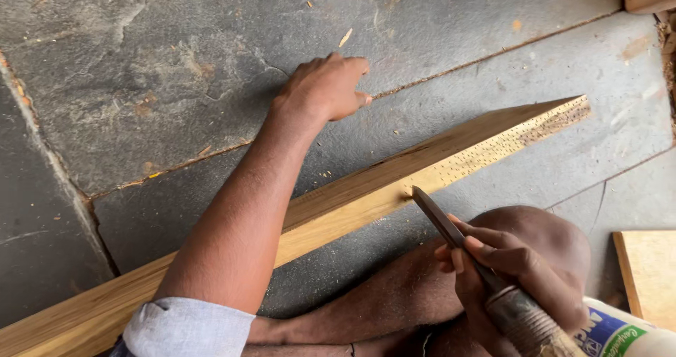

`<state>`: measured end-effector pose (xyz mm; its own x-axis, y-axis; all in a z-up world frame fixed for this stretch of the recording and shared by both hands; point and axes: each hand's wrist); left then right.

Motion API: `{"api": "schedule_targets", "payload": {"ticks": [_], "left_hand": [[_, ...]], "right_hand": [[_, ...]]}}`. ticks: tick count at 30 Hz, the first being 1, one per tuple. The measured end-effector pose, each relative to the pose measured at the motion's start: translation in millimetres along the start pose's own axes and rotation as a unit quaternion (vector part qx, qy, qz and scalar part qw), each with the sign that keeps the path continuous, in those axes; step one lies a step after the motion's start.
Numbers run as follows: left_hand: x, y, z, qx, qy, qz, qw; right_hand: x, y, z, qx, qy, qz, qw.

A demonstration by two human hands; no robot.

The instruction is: The person is carving a long, thin piece of wood using a chisel and a mallet. They repeatedly strike the chisel to create a series of small indentations along the length of the wood.

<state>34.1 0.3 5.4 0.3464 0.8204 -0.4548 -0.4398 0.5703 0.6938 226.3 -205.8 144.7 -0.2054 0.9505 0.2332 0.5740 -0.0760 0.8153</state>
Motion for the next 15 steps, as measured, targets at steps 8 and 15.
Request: {"api": "schedule_targets", "payload": {"ticks": [8,15], "left_hand": [[-2.2,-0.1,0.8,-0.003,0.007,-0.012,1.000],[-1.7,-1.1,2.4,-0.002,0.004,-0.015,1.000]], "right_hand": [[-10.8,3.3,3.1,0.018,-0.004,0.012,1.000],[-11.5,11.6,-10.1,0.052,-0.063,0.034,0.996]]}}
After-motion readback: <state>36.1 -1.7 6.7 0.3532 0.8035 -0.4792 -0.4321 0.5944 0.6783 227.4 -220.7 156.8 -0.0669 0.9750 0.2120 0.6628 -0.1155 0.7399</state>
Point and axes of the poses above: each hand's wrist, its own x-axis towards the middle knuckle, its own y-axis out of the back of the hand, z = x × y, and after that the axes turned 4 degrees about -x, right-handed
